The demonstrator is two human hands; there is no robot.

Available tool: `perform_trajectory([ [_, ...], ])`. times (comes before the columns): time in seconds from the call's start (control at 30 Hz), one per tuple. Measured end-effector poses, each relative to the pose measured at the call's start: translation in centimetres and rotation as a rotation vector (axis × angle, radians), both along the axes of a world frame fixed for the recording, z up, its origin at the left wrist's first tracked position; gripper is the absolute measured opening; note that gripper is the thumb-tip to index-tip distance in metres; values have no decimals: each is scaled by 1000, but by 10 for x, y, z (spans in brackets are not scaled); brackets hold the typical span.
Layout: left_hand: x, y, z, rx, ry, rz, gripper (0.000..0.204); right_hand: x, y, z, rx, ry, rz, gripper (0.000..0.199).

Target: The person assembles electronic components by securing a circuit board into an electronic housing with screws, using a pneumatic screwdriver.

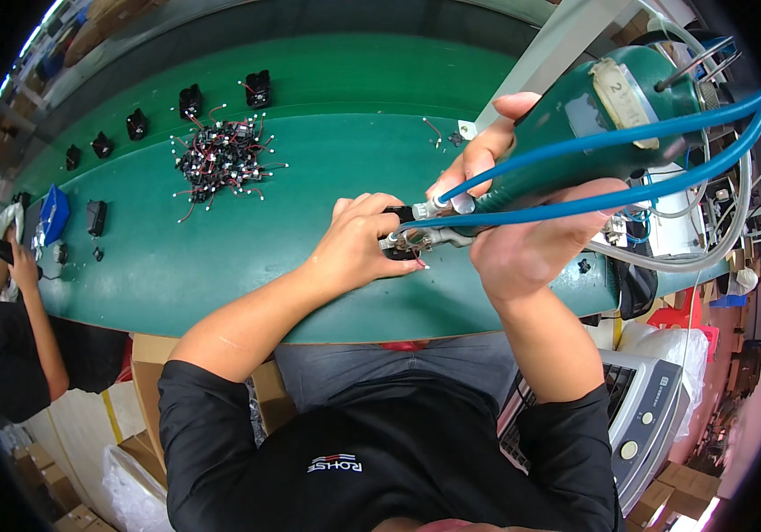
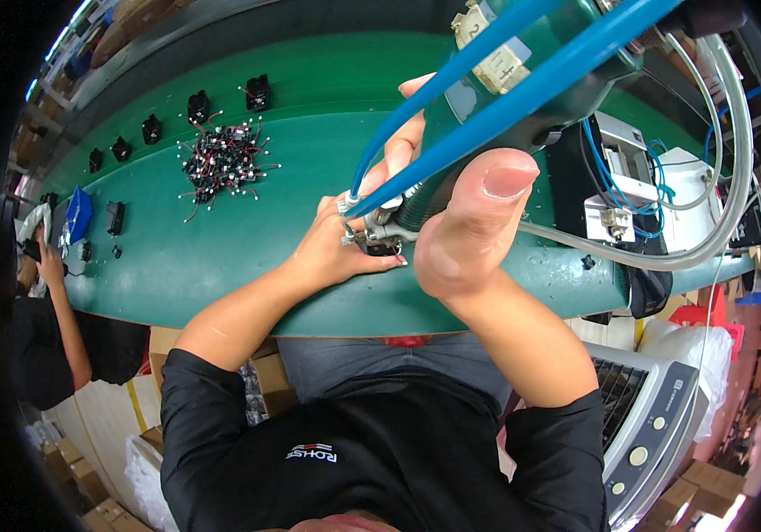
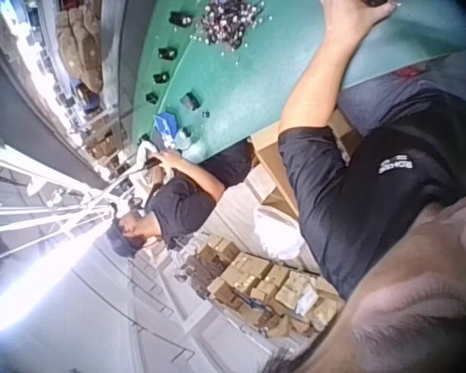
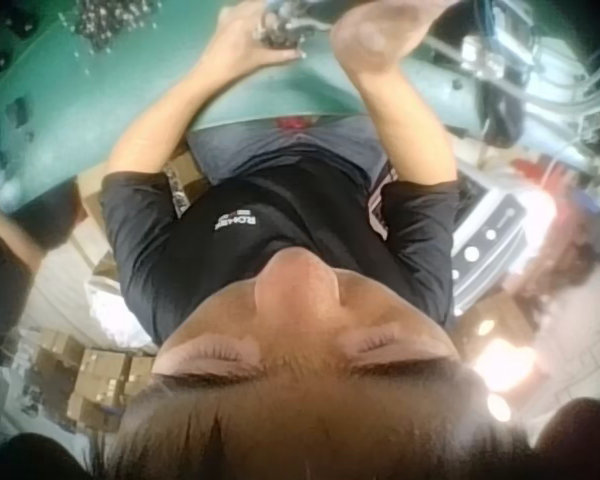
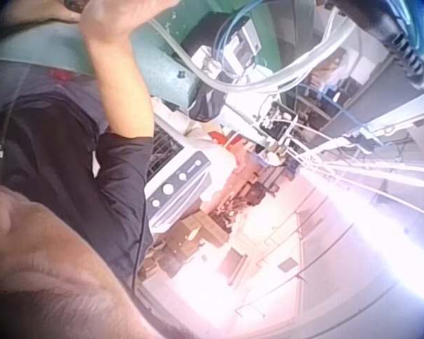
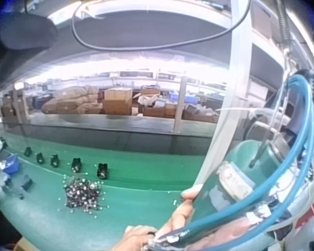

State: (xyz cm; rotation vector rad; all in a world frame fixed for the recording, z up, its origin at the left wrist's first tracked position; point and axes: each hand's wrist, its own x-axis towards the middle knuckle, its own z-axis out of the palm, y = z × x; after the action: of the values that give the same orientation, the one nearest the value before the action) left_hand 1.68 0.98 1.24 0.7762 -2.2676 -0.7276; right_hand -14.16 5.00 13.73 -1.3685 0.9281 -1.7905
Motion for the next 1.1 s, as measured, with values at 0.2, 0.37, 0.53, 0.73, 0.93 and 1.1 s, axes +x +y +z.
perform_trajectory([
  [0.2,0,1,1,34,12,10,42,0,1,-1,-1,25,-2,110],
  [0.37,0,-1,-1,61,29,-1,41,0,2,1,14,32,-11,112],
  [0.53,1,-2,1,19,-21,-19,41,1,2,4,26,66,-52,114],
  [0.73,-1,-3,1,1,-1,-5,38,4,2,-3,58,-13,-33,113],
  [0.93,0,-7,-5,38,6,-32,42,-1,5,-10,100,-20,11,110],
  [1.1,3,-5,-12,-83,-26,-5,49,-5,-16,36,-168,-27,-208,111],
])
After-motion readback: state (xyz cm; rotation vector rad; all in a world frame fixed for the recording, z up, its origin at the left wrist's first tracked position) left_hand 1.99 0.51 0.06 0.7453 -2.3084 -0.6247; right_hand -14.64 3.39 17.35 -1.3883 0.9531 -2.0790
